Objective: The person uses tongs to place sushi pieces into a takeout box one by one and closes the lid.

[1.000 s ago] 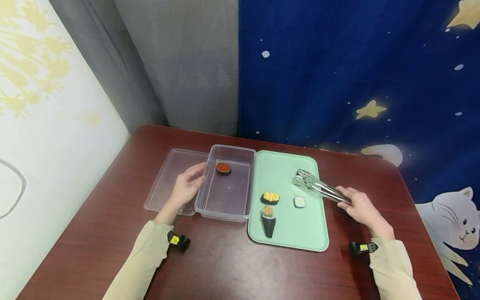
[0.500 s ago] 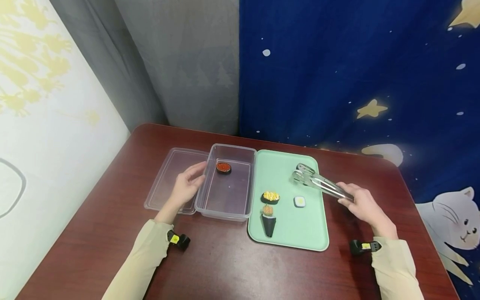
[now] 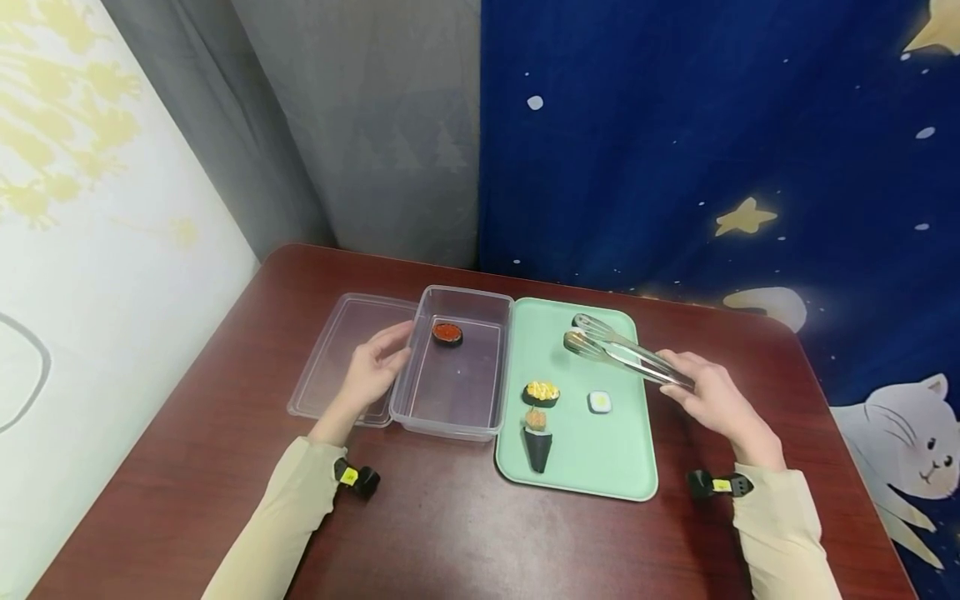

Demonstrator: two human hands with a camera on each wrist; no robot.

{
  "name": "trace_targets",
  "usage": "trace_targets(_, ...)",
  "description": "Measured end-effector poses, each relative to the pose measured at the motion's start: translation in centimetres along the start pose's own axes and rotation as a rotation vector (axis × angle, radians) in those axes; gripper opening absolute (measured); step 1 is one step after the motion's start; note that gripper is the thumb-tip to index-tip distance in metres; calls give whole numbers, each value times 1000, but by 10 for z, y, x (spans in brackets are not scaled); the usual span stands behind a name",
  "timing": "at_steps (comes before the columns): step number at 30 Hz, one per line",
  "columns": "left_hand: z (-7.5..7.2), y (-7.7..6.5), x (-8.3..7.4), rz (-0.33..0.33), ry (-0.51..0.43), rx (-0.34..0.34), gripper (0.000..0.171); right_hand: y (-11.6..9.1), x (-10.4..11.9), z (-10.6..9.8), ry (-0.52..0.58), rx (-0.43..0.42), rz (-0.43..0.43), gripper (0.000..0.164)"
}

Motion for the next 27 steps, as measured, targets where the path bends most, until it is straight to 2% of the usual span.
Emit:
trace_targets(5, 0, 1, 2, 12, 6, -4, 40, 13, 10, 4, 32, 15, -3, 48)
trace_targets(10, 2, 5, 21, 10, -17, -6, 41, 31, 24, 10, 76, 21, -37, 50)
trace_targets(14, 3, 7, 32, 3, -28, -9, 41, 46, 33, 20, 124, 73, -34, 49)
trace_targets(17, 3, 7, 31, 8, -26, -8, 41, 57, 37, 30, 155, 128, -9, 49)
trace_targets(20, 3, 5, 21, 15, -25, -2, 41, 67, 40, 41, 162, 173, 1, 48)
trace_targets(24, 2, 3, 8, 24, -26, 3, 40, 79, 48, 52, 148, 201, -37, 46)
trace_targets(27, 2, 4, 11, 28, -15, -1, 40, 88, 54, 59, 128, 216, -71, 45)
Point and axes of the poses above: each hand's wrist, its own y-axis towards the middle knuckle, its own z-axis out of the palm, x = y × z, the point moved 10 cm from there along y, towards the middle knuckle, and after that the axes turned 8 degrees about y, right-handed, at the moved point
